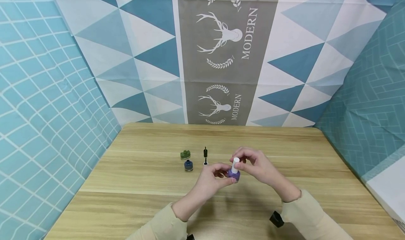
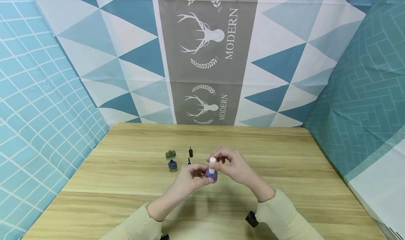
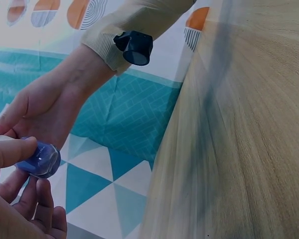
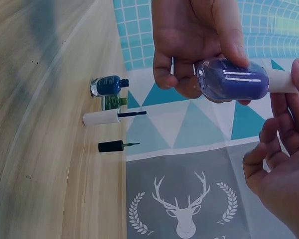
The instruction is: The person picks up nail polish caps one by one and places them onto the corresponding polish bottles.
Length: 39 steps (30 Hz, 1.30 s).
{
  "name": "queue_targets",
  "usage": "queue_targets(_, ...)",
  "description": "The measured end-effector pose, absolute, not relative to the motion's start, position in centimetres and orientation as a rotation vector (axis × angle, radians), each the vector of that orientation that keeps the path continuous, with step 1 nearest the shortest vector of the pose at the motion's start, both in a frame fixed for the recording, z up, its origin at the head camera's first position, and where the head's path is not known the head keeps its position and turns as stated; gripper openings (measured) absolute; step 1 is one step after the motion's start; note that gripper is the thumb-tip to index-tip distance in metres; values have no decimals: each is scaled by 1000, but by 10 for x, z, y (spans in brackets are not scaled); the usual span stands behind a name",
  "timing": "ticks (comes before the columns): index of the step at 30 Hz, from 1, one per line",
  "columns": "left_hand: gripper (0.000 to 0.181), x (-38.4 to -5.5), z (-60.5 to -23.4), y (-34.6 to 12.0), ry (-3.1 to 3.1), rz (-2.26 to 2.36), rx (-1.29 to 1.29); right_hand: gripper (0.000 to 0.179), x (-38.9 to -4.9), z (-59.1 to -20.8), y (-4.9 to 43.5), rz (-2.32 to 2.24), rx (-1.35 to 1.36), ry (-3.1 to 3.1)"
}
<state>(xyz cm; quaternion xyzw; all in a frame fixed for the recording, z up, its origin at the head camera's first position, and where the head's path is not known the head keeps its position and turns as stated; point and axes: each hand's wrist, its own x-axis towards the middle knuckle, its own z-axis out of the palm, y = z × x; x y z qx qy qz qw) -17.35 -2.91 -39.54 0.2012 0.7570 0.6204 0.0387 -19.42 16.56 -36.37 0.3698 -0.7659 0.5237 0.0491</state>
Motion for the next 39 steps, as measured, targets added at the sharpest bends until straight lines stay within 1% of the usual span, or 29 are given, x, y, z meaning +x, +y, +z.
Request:
queue_targets(2,26,-173,-396,-29,2325,1908,601,15,-194,-364,165,1582,1105,-2333)
queue_targets(7,24,-173,-396,-28,2354,1910,555,2,-184,-355,157,1501,1031,-2327)
queue_targets(9,24,-173,-397,-27,2375,1908,535,4,-178,-348,153,1473,999,-2323)
queue_targets(13,22,-173,-397,-26,2415,1903,493,2,-171,-340,147,1463,937,-2321)
queue_targets(21,21,-173,-398,-25,2434,1907,473,7,-184,-364,151,1423,846,-2345)
queue_targets(27,25,-174,-398,-27,2471,1857,541,16,-187,-367,156,1448,878,-2380)
queue_targets(32,34,-175,-394,-34,2508,1797,660,13,-188,-360,163,1482,849,-2438)
queue_targets(39,40,-184,-386,-57,2668,1694,762,14,-196,-347,180,1534,775,-2429)
